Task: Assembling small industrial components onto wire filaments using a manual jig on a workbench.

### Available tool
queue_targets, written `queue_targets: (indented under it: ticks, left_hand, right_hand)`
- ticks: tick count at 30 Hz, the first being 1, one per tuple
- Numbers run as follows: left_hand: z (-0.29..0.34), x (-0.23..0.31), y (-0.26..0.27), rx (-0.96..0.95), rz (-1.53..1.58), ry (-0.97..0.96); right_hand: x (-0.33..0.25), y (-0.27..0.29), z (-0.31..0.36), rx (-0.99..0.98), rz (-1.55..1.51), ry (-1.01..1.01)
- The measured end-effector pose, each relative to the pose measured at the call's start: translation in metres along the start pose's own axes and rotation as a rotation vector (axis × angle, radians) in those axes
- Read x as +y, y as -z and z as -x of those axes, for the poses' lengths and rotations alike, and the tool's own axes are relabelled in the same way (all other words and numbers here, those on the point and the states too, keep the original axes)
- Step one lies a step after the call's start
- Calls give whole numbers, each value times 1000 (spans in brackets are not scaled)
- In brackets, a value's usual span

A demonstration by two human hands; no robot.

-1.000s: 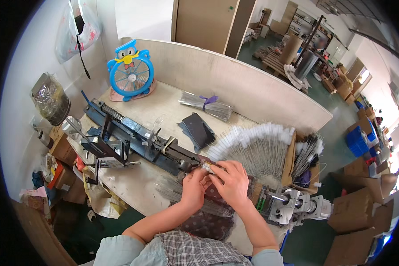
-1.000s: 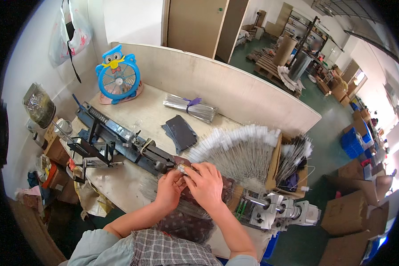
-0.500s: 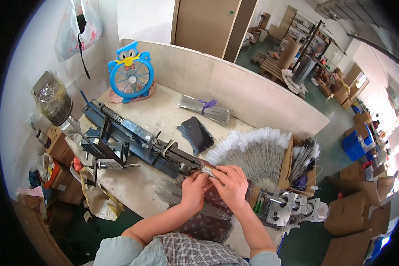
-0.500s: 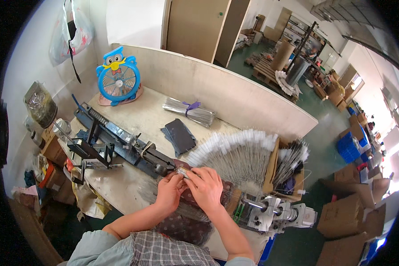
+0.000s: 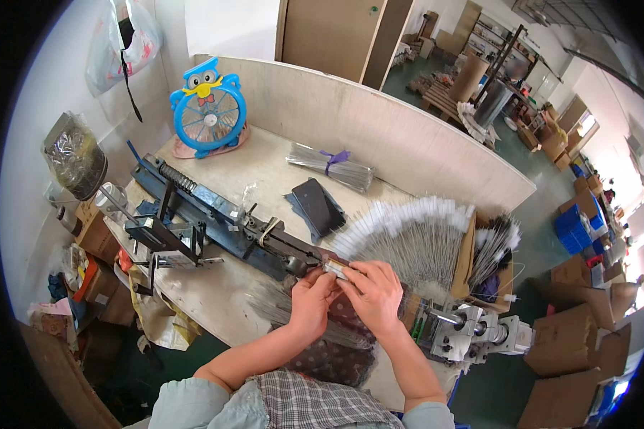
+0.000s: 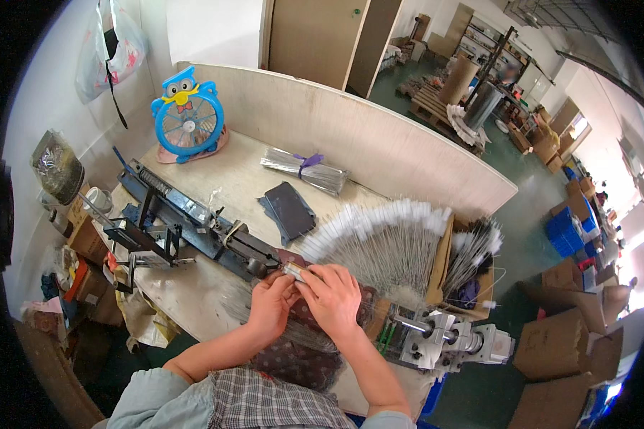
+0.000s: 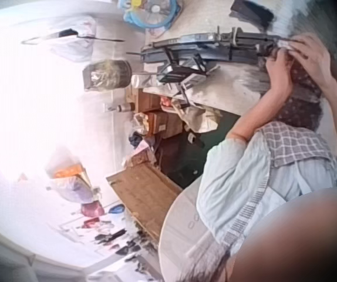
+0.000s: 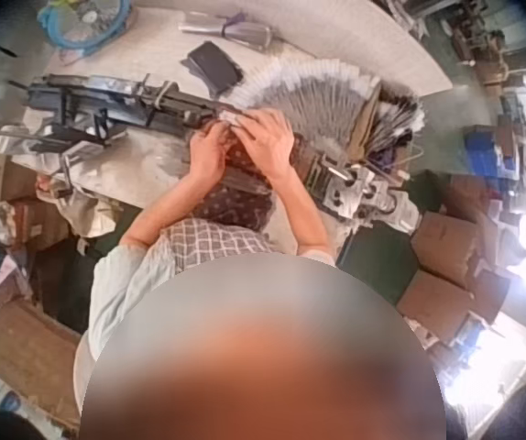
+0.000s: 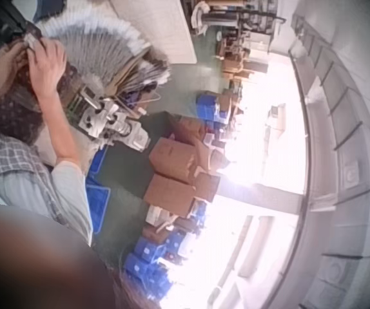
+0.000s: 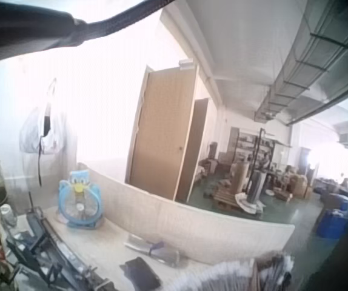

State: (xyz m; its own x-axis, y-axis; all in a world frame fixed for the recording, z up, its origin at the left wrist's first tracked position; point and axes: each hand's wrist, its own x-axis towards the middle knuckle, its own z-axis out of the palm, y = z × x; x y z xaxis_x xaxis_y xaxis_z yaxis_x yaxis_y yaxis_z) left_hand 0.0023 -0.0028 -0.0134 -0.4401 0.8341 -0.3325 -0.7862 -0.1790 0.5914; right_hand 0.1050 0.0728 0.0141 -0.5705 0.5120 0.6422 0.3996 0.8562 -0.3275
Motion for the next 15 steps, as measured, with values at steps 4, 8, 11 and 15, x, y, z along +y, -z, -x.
queue_targets:
  ticks: [4,8,11,15]
  left_hand:
    - [0,0,-1,4,-4,-5]
    - [0,1,1,5,-6,11]
    - [0,0,4,11,89,31]
    - [0,0,5,-8,63,26]
  right_hand:
    - [-3,3,-3,-8,-3,-2]
    - [-3,6,-3,-29,22,11]
    - [-2,6,-3,-40,37,23]
    - [0,6,-3,-45,23,42]
